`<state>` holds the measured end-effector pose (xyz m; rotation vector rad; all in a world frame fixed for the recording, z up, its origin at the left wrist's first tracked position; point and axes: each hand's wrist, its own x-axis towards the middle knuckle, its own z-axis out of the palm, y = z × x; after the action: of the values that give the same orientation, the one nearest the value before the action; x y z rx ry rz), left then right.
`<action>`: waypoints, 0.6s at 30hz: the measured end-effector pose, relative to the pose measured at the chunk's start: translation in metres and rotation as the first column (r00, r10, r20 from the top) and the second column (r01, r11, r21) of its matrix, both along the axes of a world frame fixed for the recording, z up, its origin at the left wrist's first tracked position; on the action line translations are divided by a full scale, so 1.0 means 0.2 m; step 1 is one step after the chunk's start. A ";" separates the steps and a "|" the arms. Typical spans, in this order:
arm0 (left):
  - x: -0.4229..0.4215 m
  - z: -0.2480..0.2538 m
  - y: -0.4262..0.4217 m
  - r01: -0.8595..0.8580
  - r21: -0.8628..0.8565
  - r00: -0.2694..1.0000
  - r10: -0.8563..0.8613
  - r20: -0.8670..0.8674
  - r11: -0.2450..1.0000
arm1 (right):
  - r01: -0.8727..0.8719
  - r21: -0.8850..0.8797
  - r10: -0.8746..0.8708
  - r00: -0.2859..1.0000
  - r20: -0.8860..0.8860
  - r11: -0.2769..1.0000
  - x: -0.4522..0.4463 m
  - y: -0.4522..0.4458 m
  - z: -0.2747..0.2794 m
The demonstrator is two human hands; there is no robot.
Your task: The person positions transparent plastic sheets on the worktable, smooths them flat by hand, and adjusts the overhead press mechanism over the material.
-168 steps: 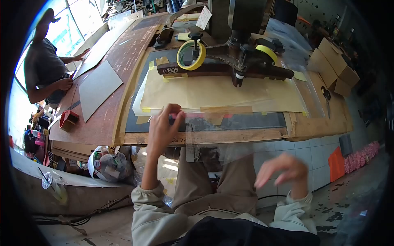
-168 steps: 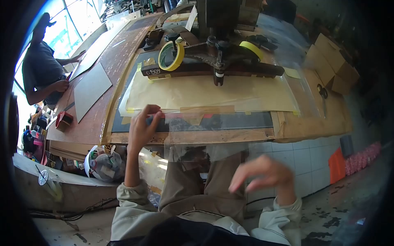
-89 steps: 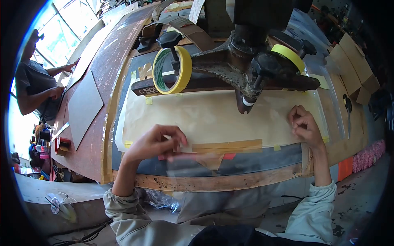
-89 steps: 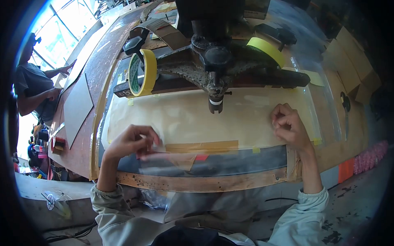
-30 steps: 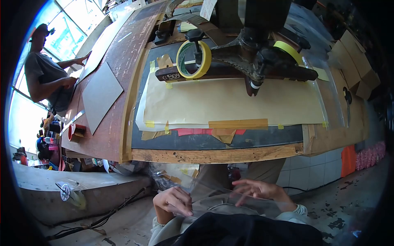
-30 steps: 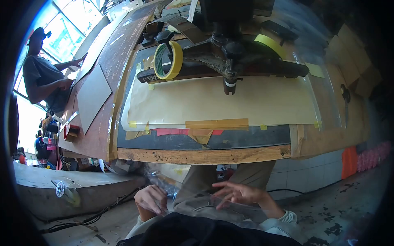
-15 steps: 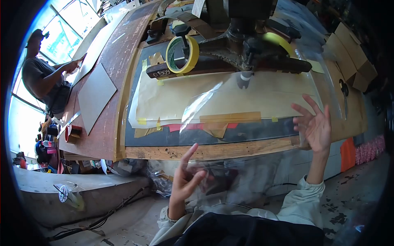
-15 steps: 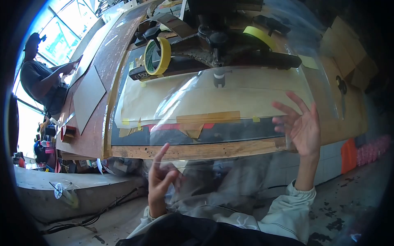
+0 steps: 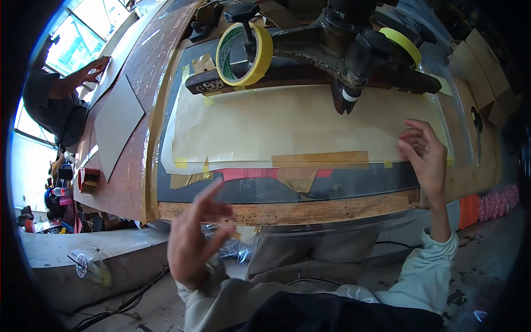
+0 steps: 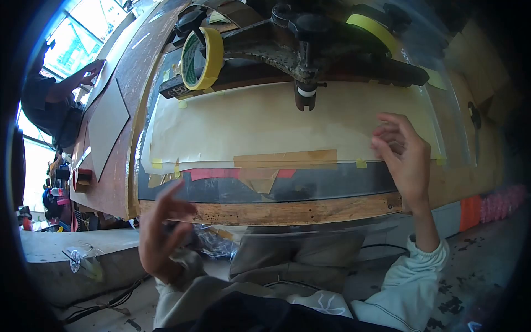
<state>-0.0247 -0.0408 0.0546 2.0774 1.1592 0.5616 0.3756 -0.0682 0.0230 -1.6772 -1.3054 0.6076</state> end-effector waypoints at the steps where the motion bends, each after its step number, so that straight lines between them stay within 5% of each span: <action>1: 0.04 0.04 0.08 -0.033 0.105 0.997 0.040 -0.067 0.994 | -0.025 -0.033 0.027 0.999 0.038 0.999 0.00 0.04 0.01; 5: 0.28 -0.05 0.39 0.247 0.406 0.952 -0.142 -0.272 0.880 | -0.192 0.010 0.187 0.967 0.175 0.981 0.12 0.18 -0.07; 6: 0.31 -0.08 0.41 0.283 0.326 0.916 -0.154 -0.369 0.902 | -0.198 0.017 0.193 0.969 0.156 0.980 0.14 0.20 -0.08; 10: 0.35 -0.18 0.51 0.288 0.398 0.918 -0.133 -0.373 0.871 | -0.202 0.051 0.207 0.972 -0.109 0.978 0.23 0.23 -0.11; 18: 0.40 -0.20 0.54 0.152 0.364 0.976 -0.081 -0.203 0.919 | -0.307 0.031 0.307 0.932 -0.194 0.951 0.30 0.23 -0.10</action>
<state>0.0547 0.0670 0.0145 2.5585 1.0825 0.5803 0.4354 -0.0219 0.0038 -1.3802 -1.4317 0.9331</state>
